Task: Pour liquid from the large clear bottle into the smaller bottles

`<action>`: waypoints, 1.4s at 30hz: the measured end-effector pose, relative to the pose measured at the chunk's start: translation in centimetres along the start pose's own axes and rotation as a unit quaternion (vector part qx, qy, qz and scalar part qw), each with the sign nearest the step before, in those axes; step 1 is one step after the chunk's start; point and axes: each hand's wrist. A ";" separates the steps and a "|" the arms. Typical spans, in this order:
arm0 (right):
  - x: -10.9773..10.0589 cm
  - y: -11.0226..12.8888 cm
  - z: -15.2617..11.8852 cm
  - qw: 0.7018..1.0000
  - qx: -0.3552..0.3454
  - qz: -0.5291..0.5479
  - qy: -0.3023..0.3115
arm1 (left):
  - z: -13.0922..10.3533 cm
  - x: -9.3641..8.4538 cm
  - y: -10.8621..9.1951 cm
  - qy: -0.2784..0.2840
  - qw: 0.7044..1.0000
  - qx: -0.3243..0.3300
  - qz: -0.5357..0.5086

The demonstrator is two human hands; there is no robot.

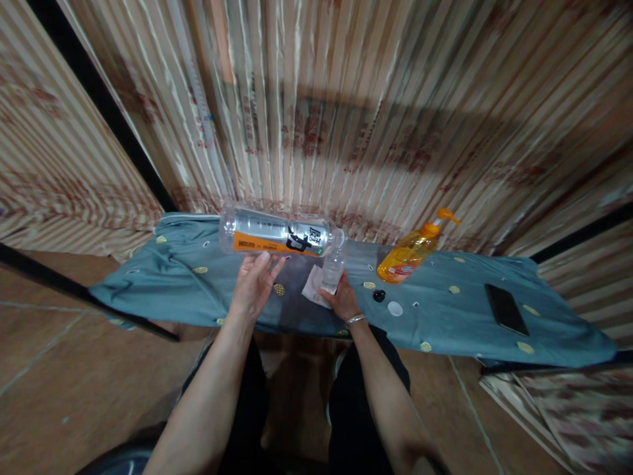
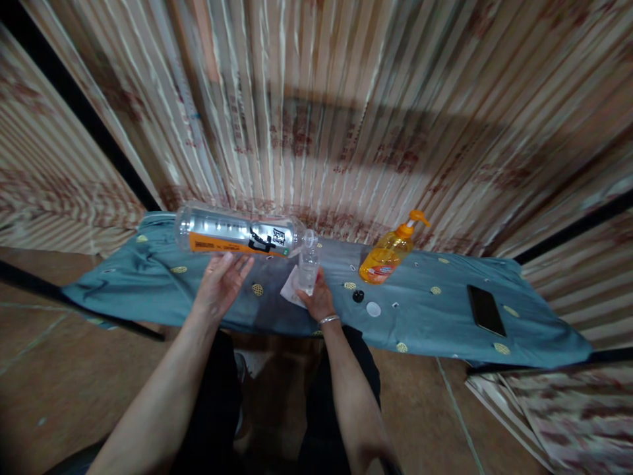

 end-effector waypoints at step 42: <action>-0.4 0.4 -0.1 1.000 0.019 0.001 0.015 | 0.2 -0.3 0.1 0.016 0.999 0.009 0.029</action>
Point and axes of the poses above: each hand's wrist, its own z-axis towards the middle knuckle, its own x-axis out of the palm, y = z × x, and after that the axes turned 5 degrees about x, right-handed
